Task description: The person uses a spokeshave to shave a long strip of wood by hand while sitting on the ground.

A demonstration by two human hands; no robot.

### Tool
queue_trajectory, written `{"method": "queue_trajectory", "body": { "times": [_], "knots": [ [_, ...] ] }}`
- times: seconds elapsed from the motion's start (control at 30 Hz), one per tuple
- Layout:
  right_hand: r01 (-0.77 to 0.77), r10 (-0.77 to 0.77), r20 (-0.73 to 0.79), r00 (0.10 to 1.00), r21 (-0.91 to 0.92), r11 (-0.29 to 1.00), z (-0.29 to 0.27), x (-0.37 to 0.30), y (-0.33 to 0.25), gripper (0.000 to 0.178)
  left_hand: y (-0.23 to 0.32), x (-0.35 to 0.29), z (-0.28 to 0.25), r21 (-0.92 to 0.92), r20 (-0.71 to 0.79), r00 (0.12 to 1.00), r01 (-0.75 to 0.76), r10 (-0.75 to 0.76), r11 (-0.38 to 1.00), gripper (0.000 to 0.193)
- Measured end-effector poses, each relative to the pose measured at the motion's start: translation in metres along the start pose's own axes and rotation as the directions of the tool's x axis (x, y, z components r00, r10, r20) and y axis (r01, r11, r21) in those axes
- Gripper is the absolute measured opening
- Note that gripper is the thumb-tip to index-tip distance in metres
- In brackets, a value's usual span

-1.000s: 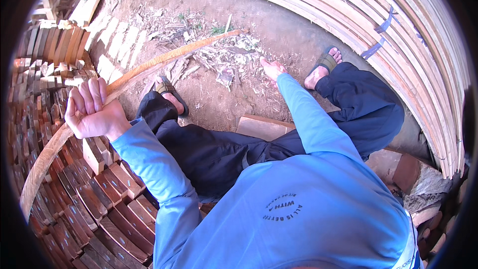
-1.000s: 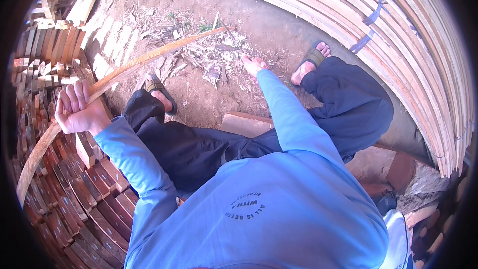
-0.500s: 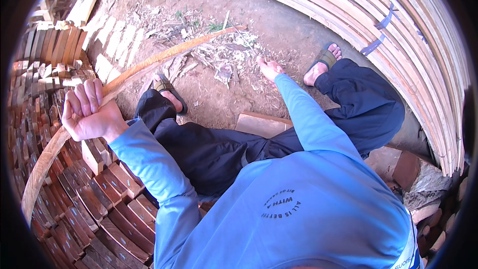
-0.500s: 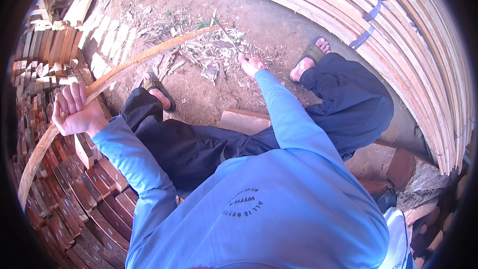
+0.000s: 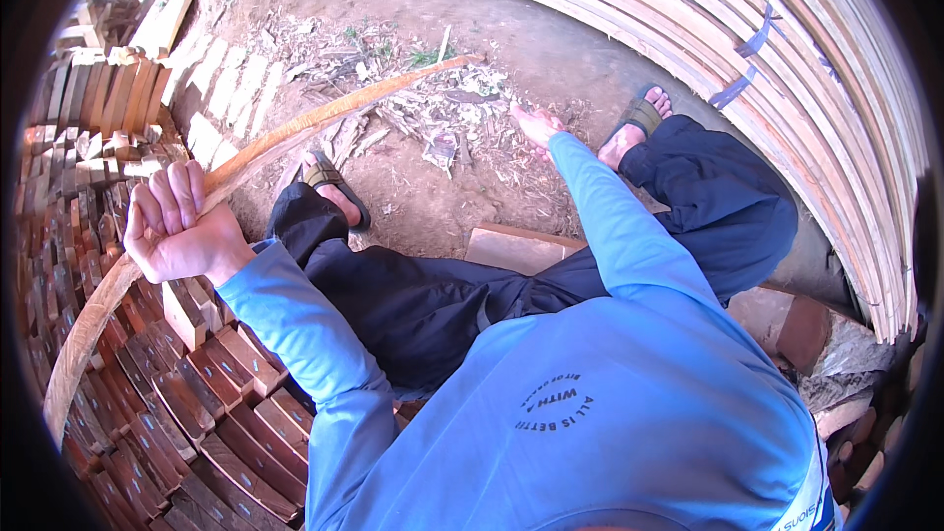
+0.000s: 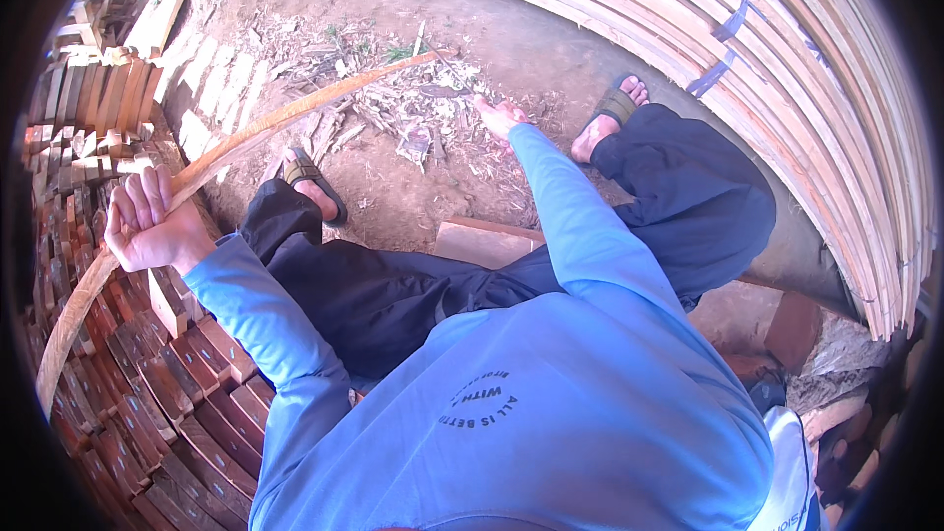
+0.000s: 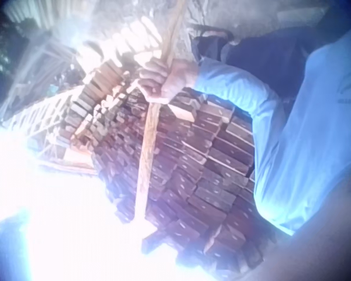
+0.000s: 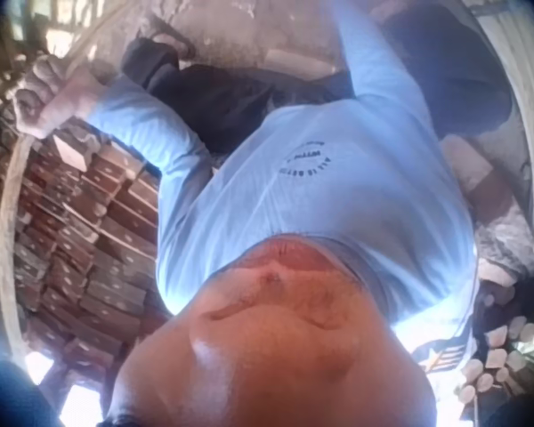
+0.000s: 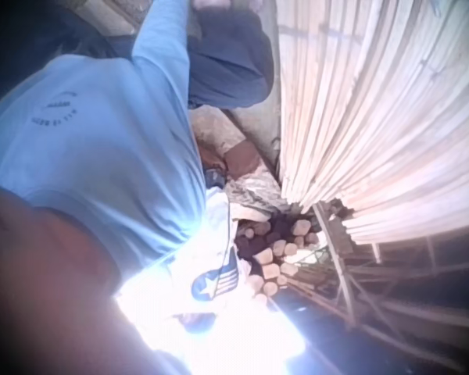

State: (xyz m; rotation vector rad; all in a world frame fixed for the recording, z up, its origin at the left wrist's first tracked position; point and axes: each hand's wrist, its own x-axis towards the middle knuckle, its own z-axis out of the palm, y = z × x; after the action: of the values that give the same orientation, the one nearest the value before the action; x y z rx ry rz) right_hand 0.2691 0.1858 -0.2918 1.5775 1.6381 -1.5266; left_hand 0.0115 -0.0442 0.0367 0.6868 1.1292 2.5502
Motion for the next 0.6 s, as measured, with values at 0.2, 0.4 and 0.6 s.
{"method": "queue_trajectory", "body": {
  "times": [0.2,0.4,0.6],
  "knots": [
    [-0.055,0.058,-0.063,0.996,0.042,0.998,0.008,0.006,0.007,0.089,-0.003,-0.001,0.008,0.046,-0.059,0.998,-0.035,0.038,0.998,0.037],
    [-0.025,0.025,-0.004,1.000,-0.033,0.999,-0.005,0.018,0.022,0.090,-0.002,-0.001,0.004,0.037,-0.034,0.999,-0.025,0.026,0.999,0.037],
    [-0.007,0.006,0.041,0.999,0.020,1.000,-0.011,0.019,0.013,0.090,-0.003,0.000,0.004,0.029,-0.025,0.999,-0.025,0.025,0.999,0.037]
  ]
}}
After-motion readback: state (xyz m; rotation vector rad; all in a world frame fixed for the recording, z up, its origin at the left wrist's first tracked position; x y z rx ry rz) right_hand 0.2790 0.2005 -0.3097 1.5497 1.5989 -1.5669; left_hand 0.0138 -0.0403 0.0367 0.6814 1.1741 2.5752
